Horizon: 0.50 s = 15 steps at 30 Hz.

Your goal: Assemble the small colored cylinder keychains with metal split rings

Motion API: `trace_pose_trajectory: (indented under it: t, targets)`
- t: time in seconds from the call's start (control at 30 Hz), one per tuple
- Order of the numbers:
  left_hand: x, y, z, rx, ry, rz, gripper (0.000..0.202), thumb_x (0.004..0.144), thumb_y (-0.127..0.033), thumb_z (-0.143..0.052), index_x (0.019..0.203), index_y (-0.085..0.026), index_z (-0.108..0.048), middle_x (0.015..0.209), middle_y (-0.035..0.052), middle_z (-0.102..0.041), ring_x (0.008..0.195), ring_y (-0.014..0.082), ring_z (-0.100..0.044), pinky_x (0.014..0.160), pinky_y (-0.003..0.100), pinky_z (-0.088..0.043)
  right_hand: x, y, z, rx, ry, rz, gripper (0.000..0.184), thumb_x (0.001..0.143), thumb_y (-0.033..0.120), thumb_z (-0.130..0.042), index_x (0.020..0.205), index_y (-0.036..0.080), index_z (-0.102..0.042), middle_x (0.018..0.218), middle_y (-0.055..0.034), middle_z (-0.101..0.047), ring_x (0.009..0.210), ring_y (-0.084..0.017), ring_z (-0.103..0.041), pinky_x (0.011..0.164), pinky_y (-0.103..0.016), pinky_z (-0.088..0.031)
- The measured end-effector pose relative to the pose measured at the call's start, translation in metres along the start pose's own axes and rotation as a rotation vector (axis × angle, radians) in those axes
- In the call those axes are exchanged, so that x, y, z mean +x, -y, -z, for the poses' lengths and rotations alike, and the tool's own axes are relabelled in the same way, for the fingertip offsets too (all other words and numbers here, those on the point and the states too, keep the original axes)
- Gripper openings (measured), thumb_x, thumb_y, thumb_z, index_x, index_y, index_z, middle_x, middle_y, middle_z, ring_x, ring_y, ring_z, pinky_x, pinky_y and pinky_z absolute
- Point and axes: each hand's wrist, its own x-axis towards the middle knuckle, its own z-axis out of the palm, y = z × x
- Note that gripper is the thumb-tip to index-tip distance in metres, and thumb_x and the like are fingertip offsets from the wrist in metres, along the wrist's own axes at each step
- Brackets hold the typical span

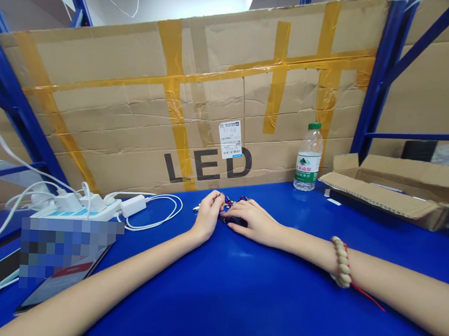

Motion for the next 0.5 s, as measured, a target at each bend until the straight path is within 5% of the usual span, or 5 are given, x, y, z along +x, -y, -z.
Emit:
trace_pose_trajectory:
  t: [0.2,0.5]
  targets:
    - [-0.0017,0.001,-0.002,0.106,0.09,-0.092,0.009,0.073,-0.025,-0.044,0.068,-0.018,-0.041,0.063,-0.0039,-0.042,0.061,0.01,-0.04,0.059,0.021,-0.033,0.0021,-0.0037,0.0035,-0.067,-0.01,0.041,0.018,0.082,0.032,-0.053,0.092,0.023,-0.064,0.094,-0.0037,-0.065,0.094,-0.019,-0.053,0.082,-0.034,-0.031]
    - [-0.0018,0.0034,-0.0037,0.192,0.097,-0.108,0.004,0.075,-0.021,-0.045,0.073,-0.018,-0.044,0.066,-0.0036,-0.047,0.064,0.0104,-0.045,0.063,0.022,-0.036,0.0019,-0.0078,-0.0017,0.006,-0.091,-0.146,0.01,0.074,0.028,-0.061,0.081,0.022,-0.064,0.082,-0.0003,-0.068,0.082,-0.017,-0.059,0.075,-0.031,-0.034]
